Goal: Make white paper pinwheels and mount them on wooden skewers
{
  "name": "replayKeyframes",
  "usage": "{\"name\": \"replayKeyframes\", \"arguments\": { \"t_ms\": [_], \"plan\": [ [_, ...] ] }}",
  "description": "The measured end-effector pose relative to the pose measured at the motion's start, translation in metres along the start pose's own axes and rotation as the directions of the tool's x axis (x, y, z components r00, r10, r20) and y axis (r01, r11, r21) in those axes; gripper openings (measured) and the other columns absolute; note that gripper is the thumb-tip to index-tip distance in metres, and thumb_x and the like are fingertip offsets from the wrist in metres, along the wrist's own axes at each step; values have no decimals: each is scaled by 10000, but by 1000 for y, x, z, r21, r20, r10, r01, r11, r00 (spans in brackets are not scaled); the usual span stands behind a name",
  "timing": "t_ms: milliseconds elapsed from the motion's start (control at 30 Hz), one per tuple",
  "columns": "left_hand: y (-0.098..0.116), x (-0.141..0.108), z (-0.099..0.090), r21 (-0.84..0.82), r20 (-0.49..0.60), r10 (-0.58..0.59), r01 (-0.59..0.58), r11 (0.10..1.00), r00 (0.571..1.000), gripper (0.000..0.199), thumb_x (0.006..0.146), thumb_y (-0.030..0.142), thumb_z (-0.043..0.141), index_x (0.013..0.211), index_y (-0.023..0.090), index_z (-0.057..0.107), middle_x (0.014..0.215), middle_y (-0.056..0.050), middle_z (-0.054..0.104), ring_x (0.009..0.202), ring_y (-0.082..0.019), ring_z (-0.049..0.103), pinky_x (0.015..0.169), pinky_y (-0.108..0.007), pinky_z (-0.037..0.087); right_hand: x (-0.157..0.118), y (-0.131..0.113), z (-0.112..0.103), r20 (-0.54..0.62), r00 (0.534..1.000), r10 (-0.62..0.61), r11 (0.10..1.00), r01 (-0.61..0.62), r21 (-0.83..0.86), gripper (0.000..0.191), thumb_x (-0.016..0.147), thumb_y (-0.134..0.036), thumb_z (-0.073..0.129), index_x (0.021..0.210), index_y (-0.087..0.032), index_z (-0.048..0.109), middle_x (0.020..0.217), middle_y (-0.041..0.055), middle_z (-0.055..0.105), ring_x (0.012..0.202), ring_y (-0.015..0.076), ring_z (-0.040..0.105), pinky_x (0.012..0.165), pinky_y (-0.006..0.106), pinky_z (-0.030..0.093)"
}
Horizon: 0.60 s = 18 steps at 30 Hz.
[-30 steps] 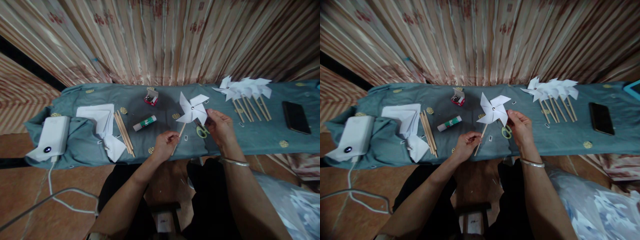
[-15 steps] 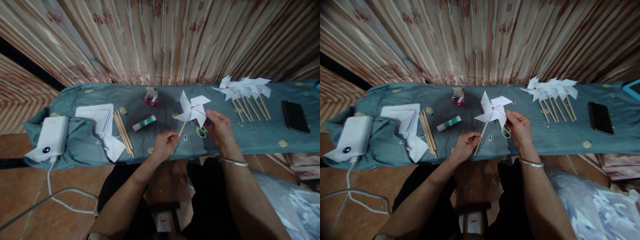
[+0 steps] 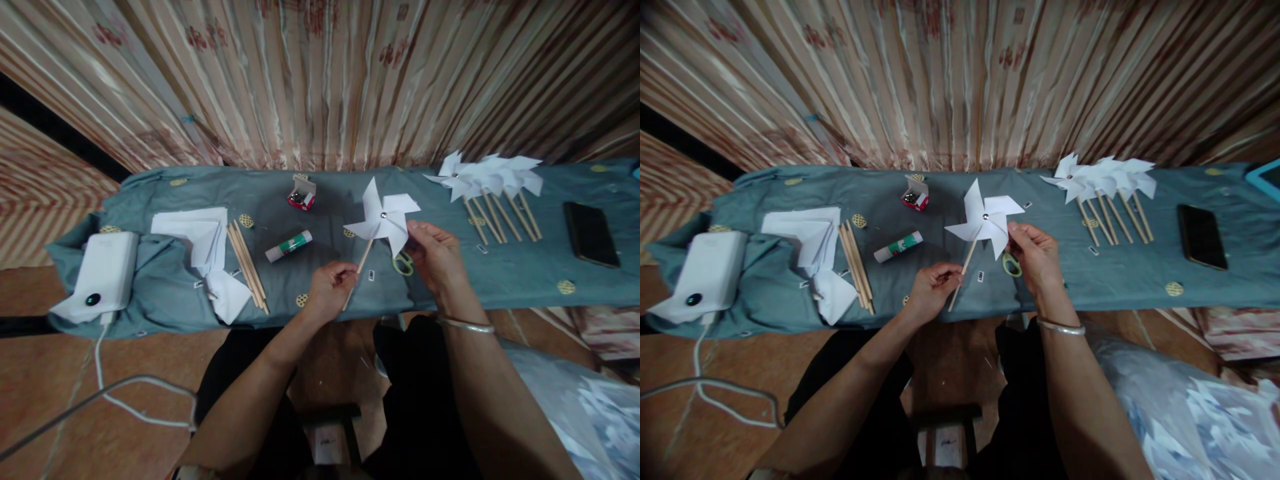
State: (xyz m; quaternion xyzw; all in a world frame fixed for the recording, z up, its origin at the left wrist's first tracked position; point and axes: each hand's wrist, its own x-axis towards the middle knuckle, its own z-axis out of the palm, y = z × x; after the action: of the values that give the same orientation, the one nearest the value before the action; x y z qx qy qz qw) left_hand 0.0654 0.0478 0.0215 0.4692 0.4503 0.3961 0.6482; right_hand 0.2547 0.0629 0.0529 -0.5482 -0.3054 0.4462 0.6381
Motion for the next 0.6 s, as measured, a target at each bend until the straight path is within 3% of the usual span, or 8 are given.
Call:
{"name": "replayKeyframes", "arguments": {
  "t_ms": [367, 600],
  "plan": [
    [3, 0, 0, -20, -8, -32, 31, 999, 999, 59, 699, 125, 656, 726, 140, 706, 604, 23, 603, 568, -83, 532, 566, -187, 418, -2, -1, 3, -26, 1000, 16, 1000, -16, -4, 356, 477, -460, 924, 590, -211, 695, 569, -39, 622, 514, 76, 546, 493, 192, 480],
    [2, 0, 0, -22, -5, -20, 20, 1000, 1000, 66, 698, 122, 650, 725, 141, 707, 617, 22, 610, 578, -78, 533, 572, -183, 414, -3, 0, 4, 25, 1000, 8, 1000, -7, -13, 351, 511, -469, 913, 607, -207, 701, 555, -38, 612, 501, 69, 519, 484, 189, 454]
  ]
}}
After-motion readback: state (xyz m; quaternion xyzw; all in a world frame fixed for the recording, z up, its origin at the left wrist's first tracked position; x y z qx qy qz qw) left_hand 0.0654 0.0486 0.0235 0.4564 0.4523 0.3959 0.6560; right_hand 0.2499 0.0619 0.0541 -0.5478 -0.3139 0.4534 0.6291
